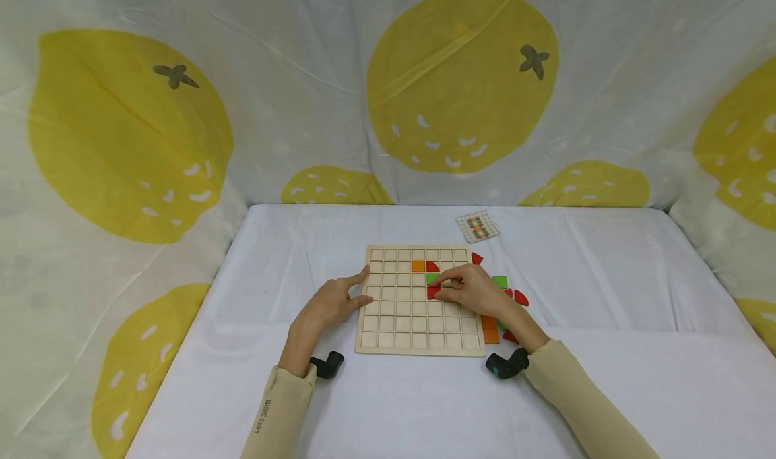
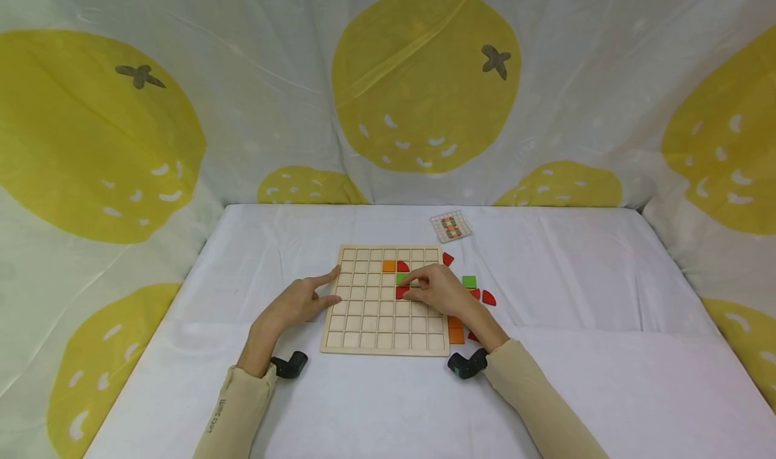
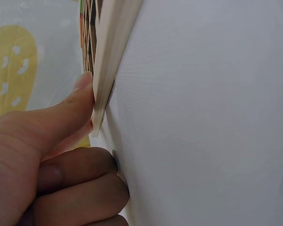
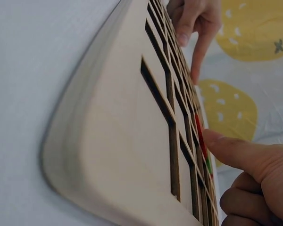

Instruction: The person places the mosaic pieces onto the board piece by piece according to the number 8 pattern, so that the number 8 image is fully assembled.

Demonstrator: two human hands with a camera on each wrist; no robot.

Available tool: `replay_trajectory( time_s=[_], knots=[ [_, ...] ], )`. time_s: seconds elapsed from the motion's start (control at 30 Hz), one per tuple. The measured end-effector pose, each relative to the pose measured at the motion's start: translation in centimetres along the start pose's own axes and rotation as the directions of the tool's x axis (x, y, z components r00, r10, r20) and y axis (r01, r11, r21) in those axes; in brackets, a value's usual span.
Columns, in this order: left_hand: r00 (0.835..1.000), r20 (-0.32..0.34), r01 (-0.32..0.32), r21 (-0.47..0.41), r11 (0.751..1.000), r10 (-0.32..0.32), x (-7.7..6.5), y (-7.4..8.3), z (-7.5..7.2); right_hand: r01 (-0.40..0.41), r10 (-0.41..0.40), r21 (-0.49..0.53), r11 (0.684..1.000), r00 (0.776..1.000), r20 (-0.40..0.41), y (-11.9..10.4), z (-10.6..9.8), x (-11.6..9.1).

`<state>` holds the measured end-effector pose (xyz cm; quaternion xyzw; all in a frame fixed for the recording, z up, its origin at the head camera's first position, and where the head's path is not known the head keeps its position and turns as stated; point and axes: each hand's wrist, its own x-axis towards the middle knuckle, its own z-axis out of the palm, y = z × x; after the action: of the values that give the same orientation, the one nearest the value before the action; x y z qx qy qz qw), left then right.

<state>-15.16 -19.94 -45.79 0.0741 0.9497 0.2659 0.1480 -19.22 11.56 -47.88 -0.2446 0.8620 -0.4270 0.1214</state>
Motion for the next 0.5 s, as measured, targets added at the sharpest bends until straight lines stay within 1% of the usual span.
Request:
replay_trajectory(
  time_s=[0.2, 0.27, 0.5],
  knots=[
    [1.000, -0.004, 0.006, 0.007, 1.000, -0.006, 0.1, 0.1, -0.1, -0.062, 0.062, 0.003, 0.998, 0.997, -0.041, 0.5, -1.3, -1.2],
    [1.000, 0.005, 0.011, -0.002, 1.000, -0.011, 0.1, 0.1, -0.1, -0.082, 0.082, 0.000, 0.997, 0.995, -0.060, 0.8, -1.9, -1.7],
    [1.000, 0.007, 0.009, -0.001, 1.000, -0.009, 0.2, 0.1, 0.0, -0.146, 0.140, -0.043, 0.988, 0.982, -0.131, 2.7, -3.9, -3.6]
  ],
)
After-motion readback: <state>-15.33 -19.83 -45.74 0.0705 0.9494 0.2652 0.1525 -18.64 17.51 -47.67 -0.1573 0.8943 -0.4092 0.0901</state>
